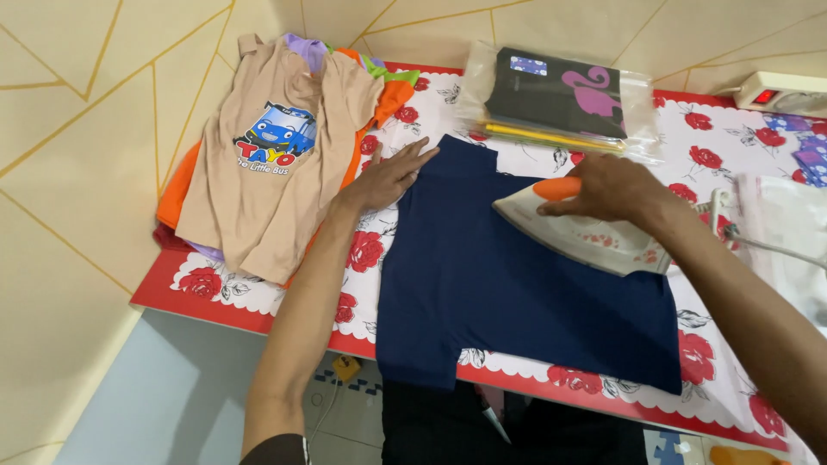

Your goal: The person unfolds a dark blue shirt, spreads it out on an ironing surface, and uses a steam iron to remove wrinkles.

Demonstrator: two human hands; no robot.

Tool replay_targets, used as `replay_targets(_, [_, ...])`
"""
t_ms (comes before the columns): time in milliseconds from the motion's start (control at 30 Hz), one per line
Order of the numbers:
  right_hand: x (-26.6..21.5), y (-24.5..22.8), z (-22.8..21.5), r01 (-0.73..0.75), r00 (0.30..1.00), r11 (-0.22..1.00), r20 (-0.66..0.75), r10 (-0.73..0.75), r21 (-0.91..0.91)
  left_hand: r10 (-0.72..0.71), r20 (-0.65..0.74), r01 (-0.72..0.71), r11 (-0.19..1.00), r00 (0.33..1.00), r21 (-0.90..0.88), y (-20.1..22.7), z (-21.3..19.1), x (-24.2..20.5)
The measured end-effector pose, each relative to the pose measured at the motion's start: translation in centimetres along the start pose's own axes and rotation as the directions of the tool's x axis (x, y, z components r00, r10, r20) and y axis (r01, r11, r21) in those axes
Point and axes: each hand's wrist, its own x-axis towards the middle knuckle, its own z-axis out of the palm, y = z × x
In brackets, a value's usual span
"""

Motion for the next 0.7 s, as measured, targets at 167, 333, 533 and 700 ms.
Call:
replay_targets(167, [2.9,2.9,-0.4,-0.072,0.997,0.997,0.009,0.072,0.003,0.071,0.024,-0.073,0.991,0.997,0.108,-1.6,0.6,0.7])
replay_targets(333, [1.5,0.5,-1.3,-0.076,0.997,0.997,0.021,0.076,0.023,0.078,0.016,-0.08,0.992,0.997,0.099,-1.7,0.5,0.9])
replay_targets(533, [0.2,-5.4,-1.1,0.101,0.995,0.995,-0.009,-0.101,-0.008,0.008,0.014,-0.008,1.0,1.0,-0.014,-0.5,0.0,0.3])
replay_targets(700, [1.4,-7.1,-0.2,0.21,0.974,0.978,-0.092,-0.209,0.004,-0.002,0.046,0.001,1.0,0.999,0.012,-0.5,-0.1,0.5])
